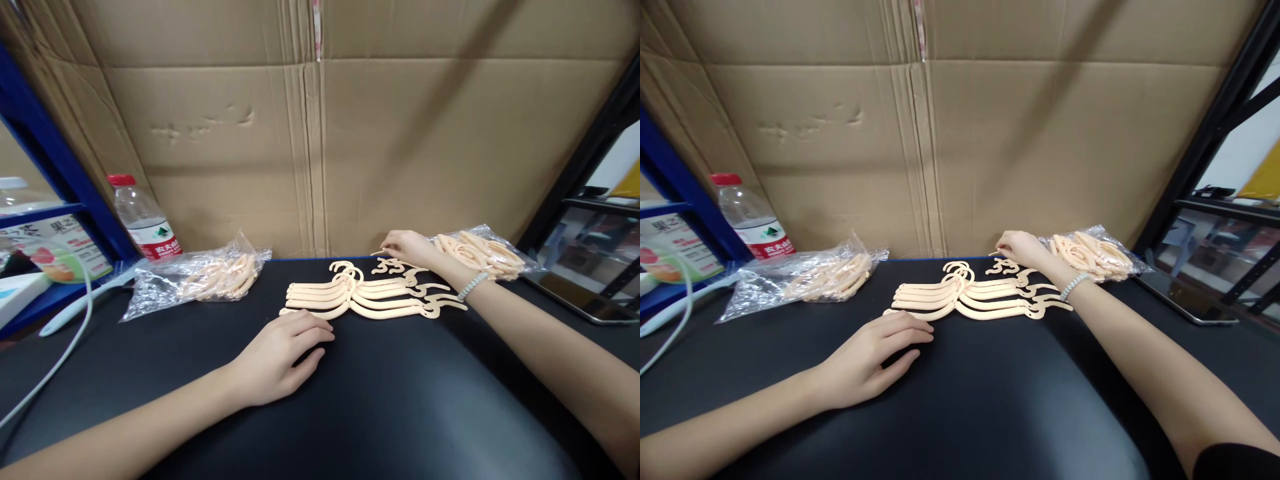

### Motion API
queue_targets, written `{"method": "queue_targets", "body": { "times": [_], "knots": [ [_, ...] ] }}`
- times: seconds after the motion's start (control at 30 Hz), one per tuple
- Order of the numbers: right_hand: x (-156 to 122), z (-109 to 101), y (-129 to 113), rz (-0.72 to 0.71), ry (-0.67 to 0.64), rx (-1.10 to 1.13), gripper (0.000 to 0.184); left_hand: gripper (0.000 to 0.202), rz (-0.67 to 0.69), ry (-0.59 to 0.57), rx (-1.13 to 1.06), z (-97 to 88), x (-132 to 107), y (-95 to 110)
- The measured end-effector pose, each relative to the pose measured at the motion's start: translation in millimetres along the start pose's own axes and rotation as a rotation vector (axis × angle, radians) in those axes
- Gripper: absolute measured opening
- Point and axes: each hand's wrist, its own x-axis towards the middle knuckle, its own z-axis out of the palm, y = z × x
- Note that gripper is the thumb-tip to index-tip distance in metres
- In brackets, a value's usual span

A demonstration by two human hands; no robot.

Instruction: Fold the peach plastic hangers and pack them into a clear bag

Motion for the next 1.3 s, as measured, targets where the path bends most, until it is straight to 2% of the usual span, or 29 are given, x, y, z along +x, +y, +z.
{"method": "queue_targets", "body": {
  "times": [0.2,0.3,0.4,0.47,0.6,0.73,0.87,0.93,1.0,1.1,1.2,1.3],
  "knots": [
    [7.0,-19.4,-10.9,0.131,0.266,0.184,0.024,0.027,-0.015,0.045,0.025,1.8,-2.2,-0.7],
    [11.4,-26.4,-26.5,0.173,0.323,0.322,0.030,0.030,-0.041,0.102,0.011,1.2,-2.6,-0.4],
    [13.6,-30.0,-52.7,0.205,0.298,0.657,0.030,0.030,-0.086,0.148,-0.083,-0.7,-2.7,1.1],
    [13.3,-30.7,-75.1,0.213,0.238,0.859,0.028,0.028,-0.166,0.196,-0.162,-1.6,-2.8,2.6],
    [7.1,-26.4,-122.0,0.179,0.104,1.016,0.026,0.025,-0.400,0.294,-0.428,-0.8,-2.3,5.2],
    [-6.7,-10.6,-162.2,0.069,0.046,1.066,0.021,0.034,-0.517,0.447,-0.760,1.0,-0.1,4.6],
    [-21.7,12.4,-191.2,0.023,0.023,1.087,0.014,0.030,-0.610,0.660,-0.784,0.0,0.9,3.0],
    [-25.8,20.4,-199.5,0.001,0.021,1.081,0.009,0.026,-0.640,0.704,-0.768,-0.3,0.2,2.7],
    [-27.3,22.2,-201.9,-0.025,0.019,1.032,0.006,0.026,-0.656,0.698,-0.764,0.5,-0.9,2.1],
    [-30.4,14.5,-193.2,-0.082,0.060,0.810,0.004,0.028,-0.660,0.688,-0.823,3.5,-2.3,0.4],
    [-43.2,5.1,-172.1,-0.126,0.095,0.430,0.004,0.029,-0.672,0.703,-0.926,6.4,-2.3,-1.7],
    [-64.6,4.5,-149.6,-0.077,0.066,0.223,0.005,0.028,-0.680,0.681,-0.936,7.5,-1.0,-3.2]
  ]
}}
